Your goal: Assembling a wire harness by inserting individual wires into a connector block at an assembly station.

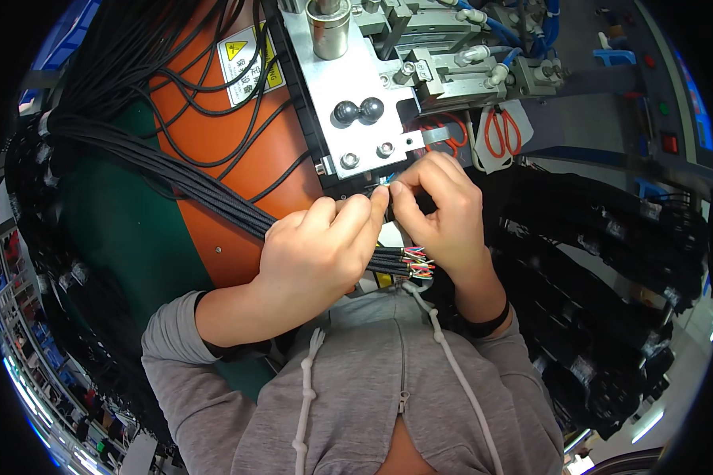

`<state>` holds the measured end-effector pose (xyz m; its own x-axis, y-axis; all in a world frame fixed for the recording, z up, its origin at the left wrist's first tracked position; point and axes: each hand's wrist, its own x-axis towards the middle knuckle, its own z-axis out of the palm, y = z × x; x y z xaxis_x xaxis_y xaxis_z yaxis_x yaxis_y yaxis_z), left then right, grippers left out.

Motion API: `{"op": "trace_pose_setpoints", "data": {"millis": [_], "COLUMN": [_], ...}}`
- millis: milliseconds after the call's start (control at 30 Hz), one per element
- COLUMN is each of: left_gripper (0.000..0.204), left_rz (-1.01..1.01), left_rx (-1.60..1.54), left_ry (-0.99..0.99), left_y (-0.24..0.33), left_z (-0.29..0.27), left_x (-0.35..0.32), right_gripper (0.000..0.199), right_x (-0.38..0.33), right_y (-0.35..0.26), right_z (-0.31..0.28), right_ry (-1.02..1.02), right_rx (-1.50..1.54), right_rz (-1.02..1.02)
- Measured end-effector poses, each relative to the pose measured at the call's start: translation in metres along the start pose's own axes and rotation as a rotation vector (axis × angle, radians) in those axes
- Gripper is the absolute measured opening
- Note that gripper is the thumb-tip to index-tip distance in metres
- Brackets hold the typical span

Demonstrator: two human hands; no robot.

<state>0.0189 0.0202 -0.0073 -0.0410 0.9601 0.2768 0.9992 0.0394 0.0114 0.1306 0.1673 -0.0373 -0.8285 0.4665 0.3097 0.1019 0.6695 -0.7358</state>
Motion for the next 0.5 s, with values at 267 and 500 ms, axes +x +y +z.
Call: {"op": "trace_pose_setpoints", "data": {"millis": [267, 500], "left_gripper": [0.040, 0.041], "left_rz": [-0.017, -0.071], "left_rx": [-0.048, -0.121], "left_ry": [-0.022, 0.077], "left_y": [-0.005, -0.006], "left_z": [0.002, 0.007], "left_x": [0.003, 0.006], "right_gripper": [0.008, 0.006], "right_x": [-0.003, -0.010], "right_y": [0.012, 0.018], "right_z": [0.015, 0.022], "right_ry": [0.075, 0.094], "right_rx": [0.232, 0.585], "right_rz": [0.138, 0.360]}}
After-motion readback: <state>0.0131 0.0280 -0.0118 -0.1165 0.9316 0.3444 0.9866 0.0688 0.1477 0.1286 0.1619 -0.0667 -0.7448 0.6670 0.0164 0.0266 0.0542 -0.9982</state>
